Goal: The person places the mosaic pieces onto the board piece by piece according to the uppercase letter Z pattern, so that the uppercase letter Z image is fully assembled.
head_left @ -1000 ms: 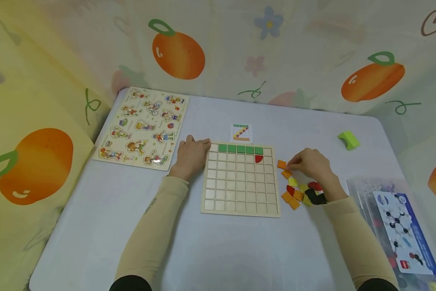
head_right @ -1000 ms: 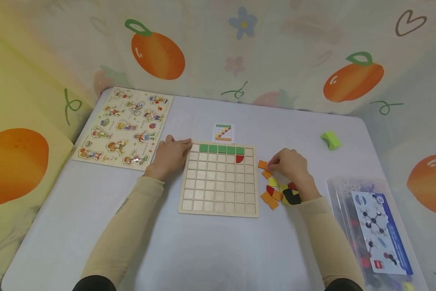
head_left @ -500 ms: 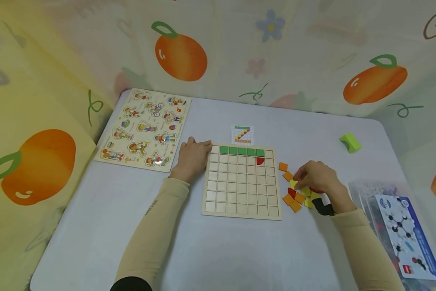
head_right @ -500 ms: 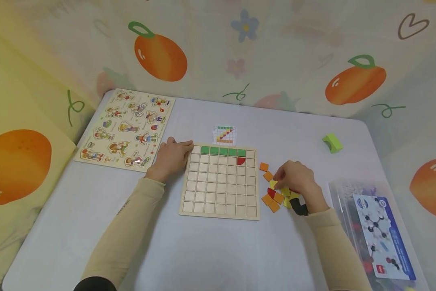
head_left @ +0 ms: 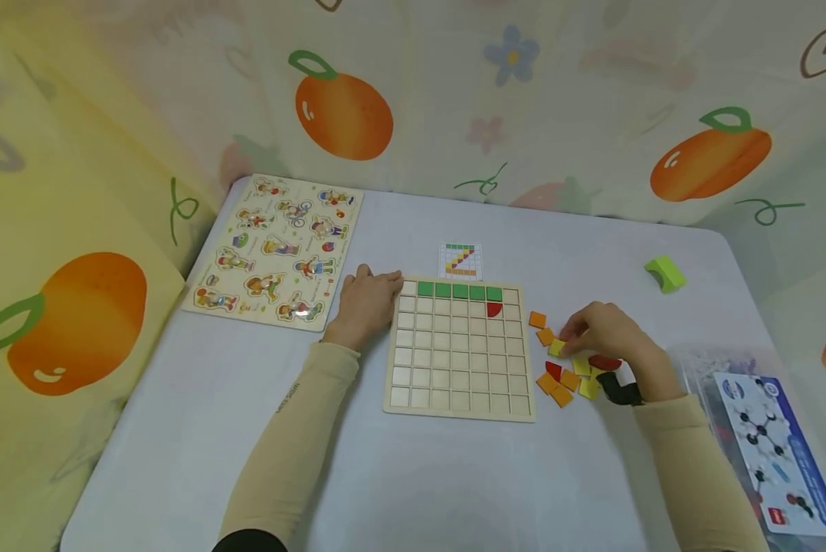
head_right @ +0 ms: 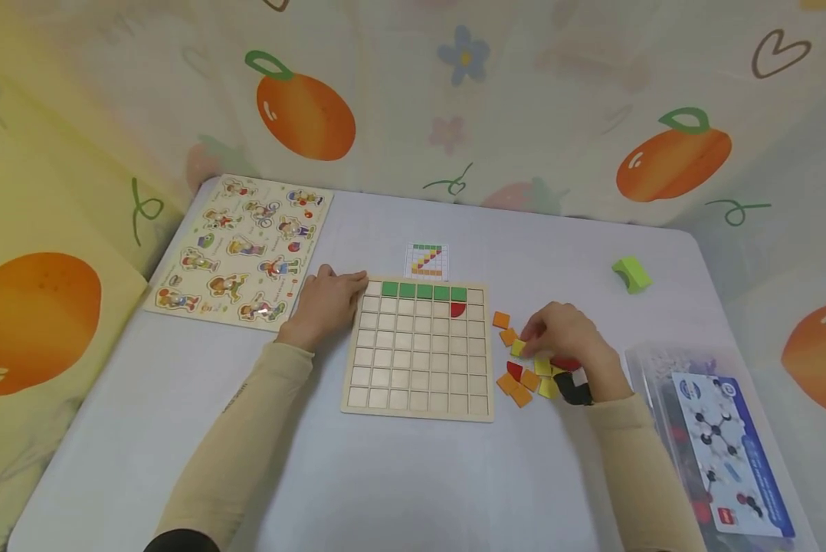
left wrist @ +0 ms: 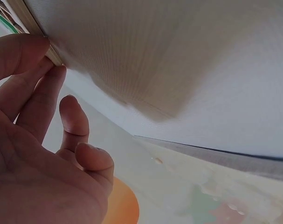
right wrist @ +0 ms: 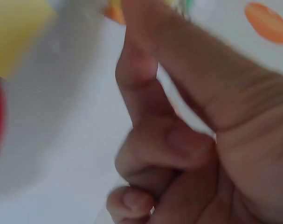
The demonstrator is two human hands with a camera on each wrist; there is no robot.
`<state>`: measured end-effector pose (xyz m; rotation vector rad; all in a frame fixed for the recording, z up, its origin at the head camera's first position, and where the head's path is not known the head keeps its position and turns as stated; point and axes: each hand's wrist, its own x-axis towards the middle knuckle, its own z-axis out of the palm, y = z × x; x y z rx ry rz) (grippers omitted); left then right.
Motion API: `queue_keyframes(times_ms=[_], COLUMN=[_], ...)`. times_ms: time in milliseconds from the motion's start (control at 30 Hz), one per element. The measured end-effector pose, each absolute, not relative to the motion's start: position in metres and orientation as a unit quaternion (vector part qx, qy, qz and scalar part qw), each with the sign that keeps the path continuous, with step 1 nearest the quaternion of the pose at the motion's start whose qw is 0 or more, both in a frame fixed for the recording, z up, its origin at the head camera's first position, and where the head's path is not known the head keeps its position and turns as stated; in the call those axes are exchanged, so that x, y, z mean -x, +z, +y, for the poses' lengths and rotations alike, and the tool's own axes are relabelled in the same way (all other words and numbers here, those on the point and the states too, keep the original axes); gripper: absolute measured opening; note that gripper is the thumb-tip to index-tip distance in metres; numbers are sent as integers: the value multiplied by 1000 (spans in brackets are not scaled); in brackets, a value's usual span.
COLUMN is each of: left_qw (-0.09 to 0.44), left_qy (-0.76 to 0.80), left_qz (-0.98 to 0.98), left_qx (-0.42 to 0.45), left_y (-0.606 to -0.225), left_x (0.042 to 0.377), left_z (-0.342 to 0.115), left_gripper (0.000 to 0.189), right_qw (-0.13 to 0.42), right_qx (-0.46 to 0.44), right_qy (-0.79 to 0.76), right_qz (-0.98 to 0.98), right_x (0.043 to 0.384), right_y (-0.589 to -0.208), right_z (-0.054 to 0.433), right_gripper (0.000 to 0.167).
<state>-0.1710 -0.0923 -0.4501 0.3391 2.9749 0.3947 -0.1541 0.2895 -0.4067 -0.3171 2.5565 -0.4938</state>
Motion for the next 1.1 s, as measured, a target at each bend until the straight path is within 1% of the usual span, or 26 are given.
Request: queue_keyframes(times_ms=[167,333,500,667,867,933,1100], left_qw=[57,52,46,47,51,51,49], left_qy=[124,125,120,122,123,122,119], left_qz=[984,984,985,985,985,985,985], left_qx=[-113,-117,-119,-116,-113,-112,-115], left_y=[-450,-449,-449,-451,-450,-450,-450], left_x=[171,169,169,169,169,169,169], left_z=[-92,-91,-91,-92,-92,-92,-93], left_gripper=[39,39,39,39,39,39,39], right_qw=[225,202,180,196,225,226,205], right_qx=[144,142,162,156,139,139,137], right_qy=[-220,-229,-227,-216,-200,-194,-156], right_qz=[938,942,943,944,943,945,957], right_x=[170,187,200,208,210,210,208], right_y=[-403,-412,-416,-419,-420,-420,-422], right_z=[279,249,214,187,175,174,167], right_gripper=[20,19,17,16,16,17,18])
